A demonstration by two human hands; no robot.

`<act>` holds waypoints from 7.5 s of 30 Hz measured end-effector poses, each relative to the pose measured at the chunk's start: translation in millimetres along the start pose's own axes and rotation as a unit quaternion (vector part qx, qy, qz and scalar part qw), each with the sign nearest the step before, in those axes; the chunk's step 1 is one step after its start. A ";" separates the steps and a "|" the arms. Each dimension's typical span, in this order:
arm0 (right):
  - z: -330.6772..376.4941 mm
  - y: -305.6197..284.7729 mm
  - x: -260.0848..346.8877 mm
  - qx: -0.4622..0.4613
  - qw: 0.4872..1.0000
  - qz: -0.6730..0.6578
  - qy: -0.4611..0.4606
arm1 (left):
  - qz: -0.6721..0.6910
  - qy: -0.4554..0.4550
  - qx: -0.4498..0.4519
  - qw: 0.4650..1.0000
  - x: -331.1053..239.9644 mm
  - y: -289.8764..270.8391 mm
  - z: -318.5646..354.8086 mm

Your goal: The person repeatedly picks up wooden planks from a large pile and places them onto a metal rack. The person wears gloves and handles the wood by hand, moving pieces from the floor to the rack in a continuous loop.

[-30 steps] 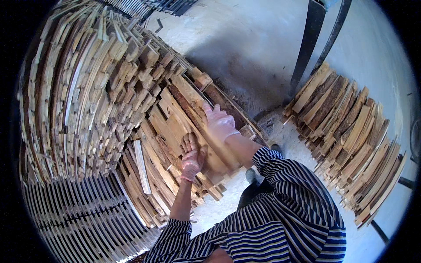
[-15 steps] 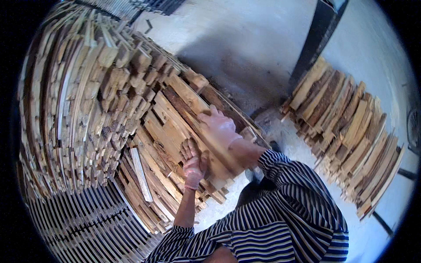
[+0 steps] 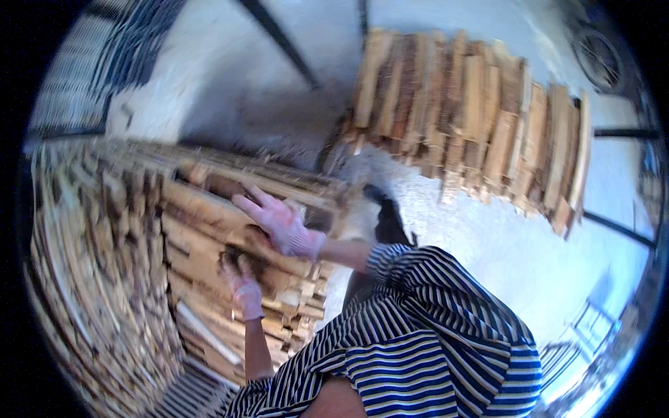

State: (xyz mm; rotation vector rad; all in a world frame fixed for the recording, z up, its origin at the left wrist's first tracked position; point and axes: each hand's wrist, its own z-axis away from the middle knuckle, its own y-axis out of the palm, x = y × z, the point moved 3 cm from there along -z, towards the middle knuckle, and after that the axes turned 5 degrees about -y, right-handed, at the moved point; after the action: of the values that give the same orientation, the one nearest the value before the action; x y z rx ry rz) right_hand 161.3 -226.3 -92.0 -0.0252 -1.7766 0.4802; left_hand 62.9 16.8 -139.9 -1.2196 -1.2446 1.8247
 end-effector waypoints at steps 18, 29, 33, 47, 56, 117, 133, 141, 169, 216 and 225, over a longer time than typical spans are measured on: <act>253.8 -152.9 -339.3 -0.298 0.728 -0.352 0.508 | 0.092 0.050 0.337 0.936 -373.7 446.0 -67.1; 117.2 -64.9 -529.5 -0.453 0.766 -0.258 0.376 | 0.048 0.060 0.299 0.951 -467.7 488.0 -113.5; 86.7 -105.5 -456.9 -0.446 0.537 -0.595 0.398 | 0.164 0.010 0.502 0.849 -495.4 457.0 -126.0; 93.5 -314.2 -321.7 -0.317 0.823 -0.117 0.456 | 0.281 0.087 0.619 0.728 -384.1 399.5 -111.7; 133.3 -260.7 -260.2 -0.210 0.798 -0.376 0.422 | -0.034 0.311 0.372 0.874 -352.7 329.6 37.0; -175.2 75.7 -69.1 0.346 0.928 0.126 0.055 | -0.107 -0.082 -0.089 0.987 -92.0 5.1 1.0; -214.0 179.1 -202.8 0.325 0.942 0.075 0.044 | -0.042 -0.087 -0.089 0.991 -51.6 -18.3 -65.5; -114.2 70.7 -244.1 -0.028 0.991 -0.060 0.116 | -0.197 0.069 -0.144 0.967 -32.6 -10.8 -34.9; 623.8 -424.9 -118.0 -0.505 0.506 0.364 0.597 | -0.269 0.191 -0.194 0.924 -121.7 123.1 73.6; 662.2 -550.9 -137.8 -0.417 0.645 0.180 0.615 | 0.158 0.123 0.709 0.677 -673.9 476.2 500.8; 651.4 -445.1 -5.1 -0.398 0.699 0.000 0.594 | 0.313 -0.073 0.838 0.441 -720.9 398.9 542.6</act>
State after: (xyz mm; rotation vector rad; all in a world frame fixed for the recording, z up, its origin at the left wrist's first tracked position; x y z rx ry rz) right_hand -341.8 -833.4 -66.4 -0.7775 -0.5434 -0.3486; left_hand -149.5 -945.5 -185.9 -0.1200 1.3260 2.2260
